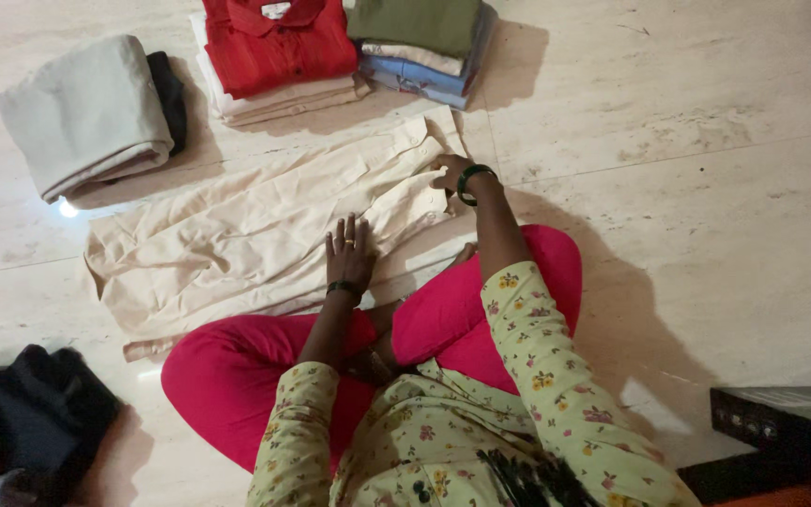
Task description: The person sits on the floor and folds a green shirt, then a cream-colored shirt, placing each folded item into a stack. The person smooths and aligns the garments by hand before stacking them.
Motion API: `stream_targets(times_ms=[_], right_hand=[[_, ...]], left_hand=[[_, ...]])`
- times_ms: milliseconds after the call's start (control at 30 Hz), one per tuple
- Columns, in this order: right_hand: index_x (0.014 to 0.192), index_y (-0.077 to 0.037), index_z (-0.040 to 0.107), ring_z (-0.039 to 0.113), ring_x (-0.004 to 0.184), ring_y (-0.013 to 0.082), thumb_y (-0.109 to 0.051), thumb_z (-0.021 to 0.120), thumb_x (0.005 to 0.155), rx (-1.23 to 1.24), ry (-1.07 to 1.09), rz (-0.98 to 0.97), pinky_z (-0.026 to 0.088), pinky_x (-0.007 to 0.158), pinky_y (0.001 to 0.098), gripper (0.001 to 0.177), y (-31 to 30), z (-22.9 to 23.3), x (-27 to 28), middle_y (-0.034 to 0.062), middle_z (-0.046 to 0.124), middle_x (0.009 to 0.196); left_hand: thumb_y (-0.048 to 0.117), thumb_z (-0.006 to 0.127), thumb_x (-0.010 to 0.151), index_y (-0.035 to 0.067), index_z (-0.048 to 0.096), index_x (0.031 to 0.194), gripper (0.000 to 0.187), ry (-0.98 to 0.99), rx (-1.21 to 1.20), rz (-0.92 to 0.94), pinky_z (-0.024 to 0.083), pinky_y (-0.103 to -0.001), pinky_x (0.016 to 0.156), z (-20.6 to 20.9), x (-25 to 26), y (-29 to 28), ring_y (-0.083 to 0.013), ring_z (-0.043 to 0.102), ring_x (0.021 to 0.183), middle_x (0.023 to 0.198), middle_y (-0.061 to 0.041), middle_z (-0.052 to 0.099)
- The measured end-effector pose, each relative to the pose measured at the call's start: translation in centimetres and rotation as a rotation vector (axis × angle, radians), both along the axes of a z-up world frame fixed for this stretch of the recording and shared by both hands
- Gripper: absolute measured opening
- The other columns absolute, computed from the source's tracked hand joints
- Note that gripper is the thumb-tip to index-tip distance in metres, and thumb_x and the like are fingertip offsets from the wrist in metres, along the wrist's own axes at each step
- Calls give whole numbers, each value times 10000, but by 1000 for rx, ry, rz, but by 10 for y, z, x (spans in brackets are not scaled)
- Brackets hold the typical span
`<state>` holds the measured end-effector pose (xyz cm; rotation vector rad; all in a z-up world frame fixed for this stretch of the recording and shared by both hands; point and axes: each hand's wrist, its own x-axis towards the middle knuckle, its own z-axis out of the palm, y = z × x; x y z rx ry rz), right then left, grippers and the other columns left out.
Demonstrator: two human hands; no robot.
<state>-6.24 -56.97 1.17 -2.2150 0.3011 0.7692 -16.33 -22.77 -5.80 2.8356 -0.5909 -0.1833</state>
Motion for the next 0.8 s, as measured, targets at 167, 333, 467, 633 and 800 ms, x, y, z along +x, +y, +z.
stream_targets(times_ms=[167, 333, 467, 633, 800], right_hand=[[1297, -118, 594, 707, 970, 366, -268, 790, 837, 114, -209, -278, 540, 825, 498, 522, -25, -13, 3, 199, 686, 1036], [1361, -129, 512, 607, 1102, 361, -338, 870, 790, -342, -119, -637, 514, 872, 482, 706, -12, -32, -2, 185, 621, 1209], [1400, -87, 470, 591, 1167, 353, -341, 895, 754, -229, 72, -577, 505, 928, 464, 813, 5, -31, -5, 200, 598, 1282], [1448, -35, 418, 572, 1247, 344, -345, 925, 709, -67, 111, -570, 494, 998, 442, 948, 16, -25, 0, 220, 569, 1373], [1497, 16, 366, 552, 1328, 335, -349, 955, 665, 85, 87, -622, 483, 1067, 419, 1083, 23, -28, 13, 239, 540, 1464]], left_hand=[[447, 577, 975, 244, 152, 1655, 828, 60, -11, -28, 96, -591, 1242, 26, -3, -13, -293, 112, 1584, 1734, -85, 132], [450, 600, 955, 311, 107, 1649, 863, 146, 87, -1, 88, -589, 1238, 47, -6, -6, -299, 89, 1584, 1725, -81, 96], [441, 627, 953, 283, 106, 1651, 886, 115, 28, -9, 87, -591, 1247, 45, -3, -11, -315, 93, 1582, 1724, -96, 95], [435, 670, 904, 235, 123, 1648, 944, 41, 62, -29, 93, -566, 1250, 28, 3, -12, -320, 117, 1580, 1726, -83, 124], [455, 711, 880, 239, 124, 1647, 990, 113, 70, -1, 87, -554, 1272, 12, 7, -12, -293, 153, 1583, 1716, -61, 179]])
